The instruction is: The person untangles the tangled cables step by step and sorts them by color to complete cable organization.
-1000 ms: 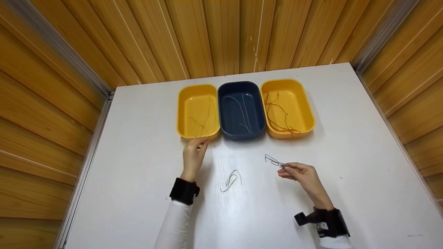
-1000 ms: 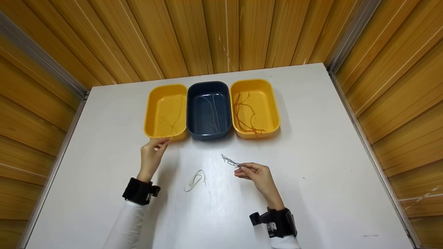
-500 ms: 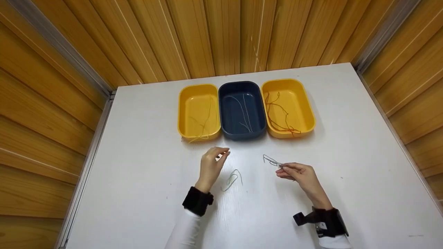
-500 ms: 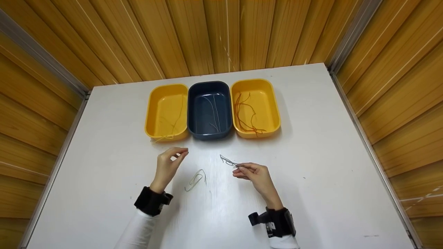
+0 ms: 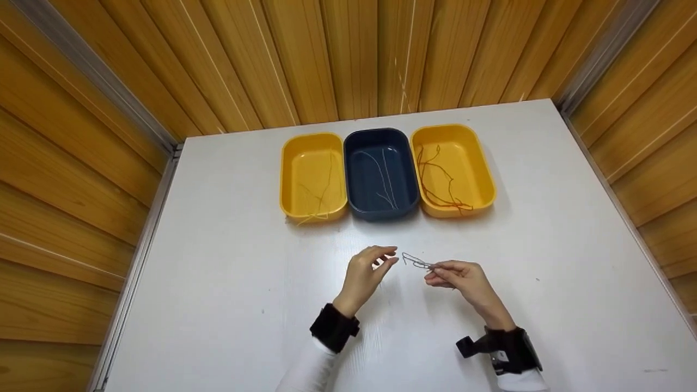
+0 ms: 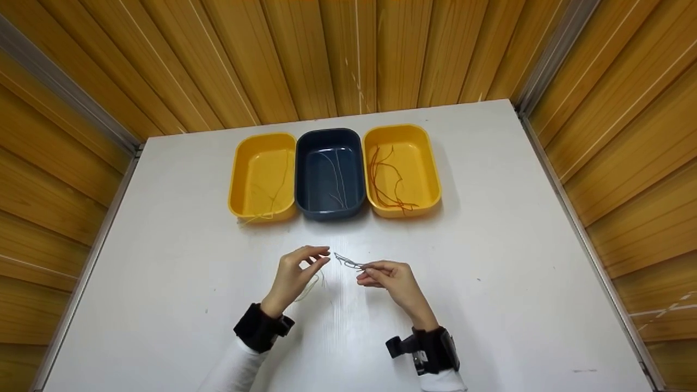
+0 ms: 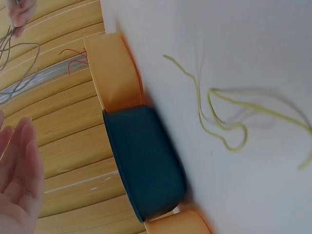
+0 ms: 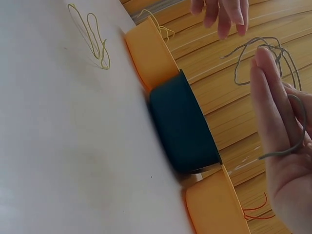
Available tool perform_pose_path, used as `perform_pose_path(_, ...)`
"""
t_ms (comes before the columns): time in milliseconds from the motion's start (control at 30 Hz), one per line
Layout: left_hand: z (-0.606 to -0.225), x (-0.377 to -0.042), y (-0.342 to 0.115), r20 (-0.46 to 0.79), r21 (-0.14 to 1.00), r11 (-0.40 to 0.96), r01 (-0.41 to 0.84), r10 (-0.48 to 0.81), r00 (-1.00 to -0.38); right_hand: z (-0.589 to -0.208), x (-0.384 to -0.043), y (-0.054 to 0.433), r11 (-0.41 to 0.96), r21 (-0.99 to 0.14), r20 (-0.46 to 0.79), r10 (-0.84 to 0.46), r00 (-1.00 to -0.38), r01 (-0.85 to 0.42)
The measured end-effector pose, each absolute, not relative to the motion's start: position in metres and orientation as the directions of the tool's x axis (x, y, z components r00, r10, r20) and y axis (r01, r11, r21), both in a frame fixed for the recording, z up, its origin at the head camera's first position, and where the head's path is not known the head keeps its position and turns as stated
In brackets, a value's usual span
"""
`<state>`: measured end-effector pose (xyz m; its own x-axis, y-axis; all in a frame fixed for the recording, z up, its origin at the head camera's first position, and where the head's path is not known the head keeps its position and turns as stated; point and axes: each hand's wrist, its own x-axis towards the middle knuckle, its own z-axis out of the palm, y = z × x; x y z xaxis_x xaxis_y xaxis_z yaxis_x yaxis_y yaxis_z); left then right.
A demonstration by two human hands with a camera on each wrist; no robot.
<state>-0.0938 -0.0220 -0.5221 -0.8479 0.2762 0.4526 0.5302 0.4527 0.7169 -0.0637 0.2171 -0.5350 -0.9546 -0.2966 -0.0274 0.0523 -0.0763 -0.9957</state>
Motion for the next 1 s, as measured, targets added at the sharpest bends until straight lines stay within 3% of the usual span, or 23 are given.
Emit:
perform_pose_path(233,-0.518,-0.091,-0.021,0.425,0.731,0.43,0.53,0.321,-0.846,-0.538,-0.065,0.211,-0.115,-0.993,0.006,-0.368,-0.93,0.04)
perform_pose_path(533,-0.517,-0.095,-0.03,0.522,0.649,0.424,0.632,0.355,-0.775,-0.536,-0.066,0.213,-0.092,-0.995,0.007,-0.347,-0.938,0.026)
perform_pose_path(733,-0.513,-0.108,-0.051,0.619,0.665,0.394,0.635,0.186,-0.763,-0.534,-0.063,0.234,-0.029,-0.998,-0.049,-0.215,-0.975,0.056)
perform_pose_path(1000,-0.502,-0.122,-0.072,0.596,0.715,0.405,0.57,0.075,-0.8,-0.535,-0.06,0.247,-0.019,-0.997,-0.072,-0.153,-0.986,0.076)
